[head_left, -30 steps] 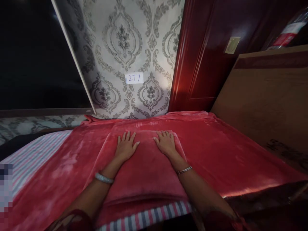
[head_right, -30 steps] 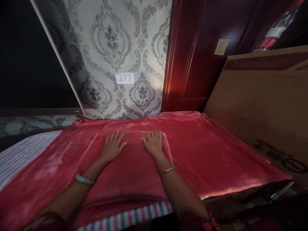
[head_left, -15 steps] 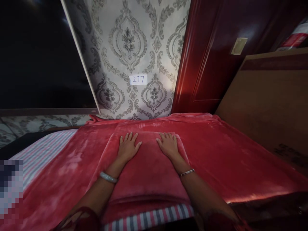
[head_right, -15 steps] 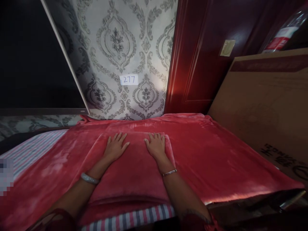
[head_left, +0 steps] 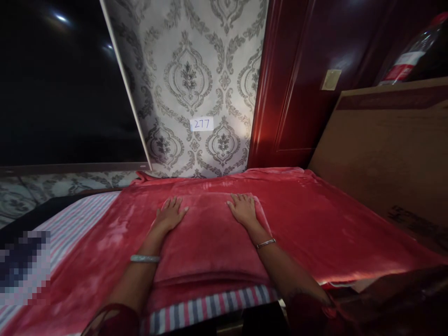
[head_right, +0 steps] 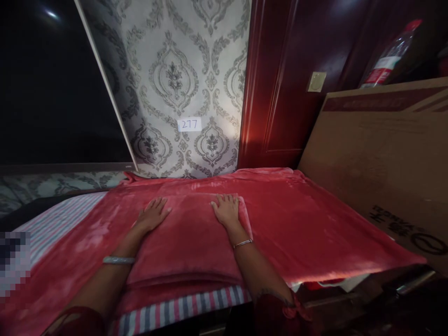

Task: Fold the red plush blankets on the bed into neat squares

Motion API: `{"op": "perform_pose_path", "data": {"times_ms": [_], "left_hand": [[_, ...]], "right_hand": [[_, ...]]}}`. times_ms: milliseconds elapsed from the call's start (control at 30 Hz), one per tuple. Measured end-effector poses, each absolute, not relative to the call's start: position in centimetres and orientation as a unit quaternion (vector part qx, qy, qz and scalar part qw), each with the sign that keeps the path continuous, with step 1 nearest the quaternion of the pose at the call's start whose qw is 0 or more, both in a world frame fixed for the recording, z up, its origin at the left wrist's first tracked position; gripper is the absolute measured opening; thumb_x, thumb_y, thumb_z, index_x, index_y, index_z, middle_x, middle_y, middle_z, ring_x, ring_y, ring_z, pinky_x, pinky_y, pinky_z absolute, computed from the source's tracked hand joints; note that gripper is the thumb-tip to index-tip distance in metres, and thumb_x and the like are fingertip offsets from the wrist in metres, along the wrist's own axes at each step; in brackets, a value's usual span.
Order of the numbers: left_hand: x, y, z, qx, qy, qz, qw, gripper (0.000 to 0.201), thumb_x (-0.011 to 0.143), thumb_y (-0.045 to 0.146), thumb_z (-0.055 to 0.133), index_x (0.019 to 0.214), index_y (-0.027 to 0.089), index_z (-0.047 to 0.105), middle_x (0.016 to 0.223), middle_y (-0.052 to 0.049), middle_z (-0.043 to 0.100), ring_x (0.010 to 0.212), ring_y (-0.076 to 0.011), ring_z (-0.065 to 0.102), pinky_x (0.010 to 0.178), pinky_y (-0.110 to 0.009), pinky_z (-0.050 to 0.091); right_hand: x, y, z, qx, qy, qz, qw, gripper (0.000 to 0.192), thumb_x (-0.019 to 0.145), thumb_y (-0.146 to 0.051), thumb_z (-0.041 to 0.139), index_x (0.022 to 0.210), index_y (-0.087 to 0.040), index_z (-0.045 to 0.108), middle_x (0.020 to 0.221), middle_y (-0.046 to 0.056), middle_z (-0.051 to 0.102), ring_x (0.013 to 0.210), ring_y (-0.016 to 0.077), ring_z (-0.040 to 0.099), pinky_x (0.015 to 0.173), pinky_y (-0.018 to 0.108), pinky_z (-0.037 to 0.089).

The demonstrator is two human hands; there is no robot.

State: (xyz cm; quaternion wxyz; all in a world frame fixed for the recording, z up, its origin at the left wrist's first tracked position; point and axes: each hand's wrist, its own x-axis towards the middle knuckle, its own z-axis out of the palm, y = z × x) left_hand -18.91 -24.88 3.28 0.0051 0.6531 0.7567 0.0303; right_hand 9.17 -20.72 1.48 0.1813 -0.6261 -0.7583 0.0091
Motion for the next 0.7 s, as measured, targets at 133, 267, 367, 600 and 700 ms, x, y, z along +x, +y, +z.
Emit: {"op": "perform_pose_path", "data": {"times_ms": [133,267,367,600,700], "left_hand": [[-19.9,-25.6,4.3,0.65,0.76,0.027,0.009,0.065,0.097,0.048,0.031,0.153,0.015,0.036,0.163,-0.016,0.028,0.15,-0.0321,0.027,0.114,-0.063,0.03],[-18.6,-27.5,5.5,0.654,0.756,0.038,-0.012,0.061,0.097,0.047,0.032,0.145,0.011,0.047,0.156,-0.021,0.04,0.145,-0.0352,0.035,0.115,-0.067,0.023],[-16.1,-29.5,4.7,0.707,0.705,0.054,-0.009,0.066,0.097,0.053,0.035,0.152,0.016,0.038,0.161,-0.015,0.033,0.151,-0.0315,0.023,0.12,-0.061,0.016],[-12.8,-32.2,1.8,0.737,0.674,0.05,-0.002,0.069,0.095,0.061,0.04,0.156,0.029,0.032,0.166,-0.012,0.021,0.152,-0.0385,0.013,0.117,-0.067,0.013],[-13.0,-32.0,1.9,0.74,0.67,0.051,-0.008,0.07,0.095,0.061,0.04,0.156,0.029,0.032,0.165,-0.013,0.021,0.152,-0.0394,0.014,0.116,-0.067,0.015]], "right_hand": [[9.5,-20.7,2.3,-0.623,-0.766,0.033,0.158,0.053,0.102,-0.046,0.036,0.145,-0.019,0.049,0.15,0.014,0.049,0.139,0.0308,0.041,0.115,0.052,0.02],[8.6,-22.3,3.4,-0.616,-0.774,0.052,0.136,0.057,0.102,-0.047,0.034,0.15,-0.019,0.043,0.156,0.015,0.042,0.145,0.0313,0.034,0.115,0.056,0.021],[7.0,-25.0,3.5,-0.574,-0.805,0.061,0.137,0.06,0.1,-0.051,0.037,0.154,-0.025,0.035,0.162,0.011,0.032,0.15,0.0302,0.025,0.117,0.057,0.018],[5.6,-28.7,1.7,-0.534,-0.833,0.051,0.134,0.057,0.1,-0.048,0.041,0.153,-0.029,0.037,0.164,0.007,0.026,0.152,0.0293,0.019,0.12,0.058,0.014],[6.1,-28.6,1.8,-0.533,-0.835,0.049,0.126,0.058,0.1,-0.049,0.041,0.154,-0.029,0.036,0.165,0.006,0.024,0.152,0.0284,0.019,0.12,0.057,0.013]]}}
